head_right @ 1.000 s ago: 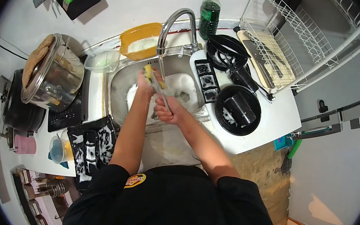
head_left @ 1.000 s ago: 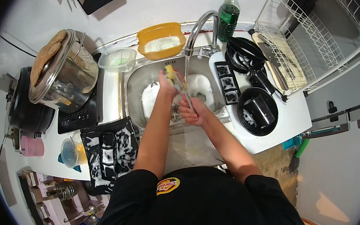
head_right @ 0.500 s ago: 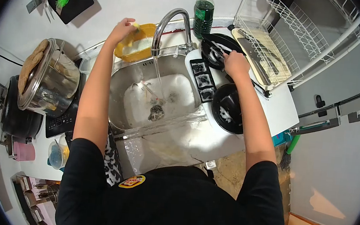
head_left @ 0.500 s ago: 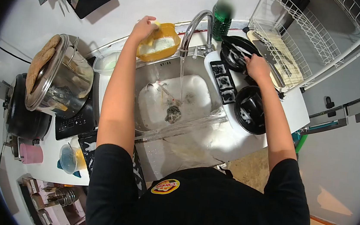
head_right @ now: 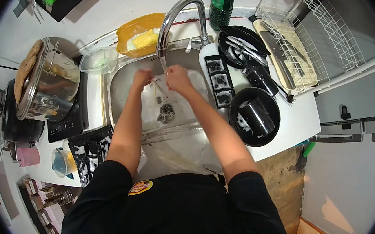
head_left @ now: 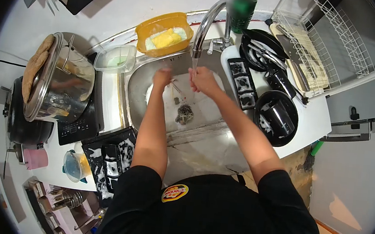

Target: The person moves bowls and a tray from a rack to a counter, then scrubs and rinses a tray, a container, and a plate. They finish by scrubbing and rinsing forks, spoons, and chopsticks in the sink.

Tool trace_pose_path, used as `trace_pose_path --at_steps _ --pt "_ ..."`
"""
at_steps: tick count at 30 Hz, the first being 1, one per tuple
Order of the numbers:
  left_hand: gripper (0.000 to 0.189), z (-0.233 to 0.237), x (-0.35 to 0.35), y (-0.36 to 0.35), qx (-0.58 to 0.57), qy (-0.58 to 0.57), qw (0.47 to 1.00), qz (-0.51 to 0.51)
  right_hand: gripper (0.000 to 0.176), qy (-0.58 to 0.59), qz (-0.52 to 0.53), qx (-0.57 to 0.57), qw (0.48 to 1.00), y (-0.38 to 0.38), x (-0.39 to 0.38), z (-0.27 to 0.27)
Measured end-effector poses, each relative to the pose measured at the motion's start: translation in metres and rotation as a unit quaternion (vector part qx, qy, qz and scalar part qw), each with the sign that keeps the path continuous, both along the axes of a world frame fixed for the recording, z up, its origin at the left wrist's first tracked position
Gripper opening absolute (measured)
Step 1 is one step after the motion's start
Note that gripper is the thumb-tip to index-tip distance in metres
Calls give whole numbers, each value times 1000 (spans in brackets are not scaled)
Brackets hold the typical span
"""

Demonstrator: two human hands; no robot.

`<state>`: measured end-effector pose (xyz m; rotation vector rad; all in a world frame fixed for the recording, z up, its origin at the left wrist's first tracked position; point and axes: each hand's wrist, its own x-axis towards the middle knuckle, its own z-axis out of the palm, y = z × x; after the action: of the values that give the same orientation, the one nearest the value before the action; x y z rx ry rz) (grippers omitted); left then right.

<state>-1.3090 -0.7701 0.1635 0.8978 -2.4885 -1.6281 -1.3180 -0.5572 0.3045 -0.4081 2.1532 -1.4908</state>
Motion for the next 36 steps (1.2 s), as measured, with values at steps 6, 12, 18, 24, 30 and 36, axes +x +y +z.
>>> trace_pose_path --at_steps 6,12,18,24,30,36 --pt "70 -52 51 -13 -135 -92 957 239 28 153 73 60 984 -15 3 -35" --pt "65 -99 1 35 50 -86 995 -24 26 207 64 81 973 -18 9 -15" --pt "53 -55 -2 73 49 -39 987 -151 28 219 128 125 959 -14 11 3" --pt "43 29 -1 81 -55 171 947 -265 22 263 114 27 958 -21 7 -1" --pt "36 117 -1 106 -268 107 884 -368 33 288 -176 -61 939 6 -3 -22" --pt "24 185 -9 98 -161 -73 905 -386 40 156 -204 -232 938 26 15 -55"
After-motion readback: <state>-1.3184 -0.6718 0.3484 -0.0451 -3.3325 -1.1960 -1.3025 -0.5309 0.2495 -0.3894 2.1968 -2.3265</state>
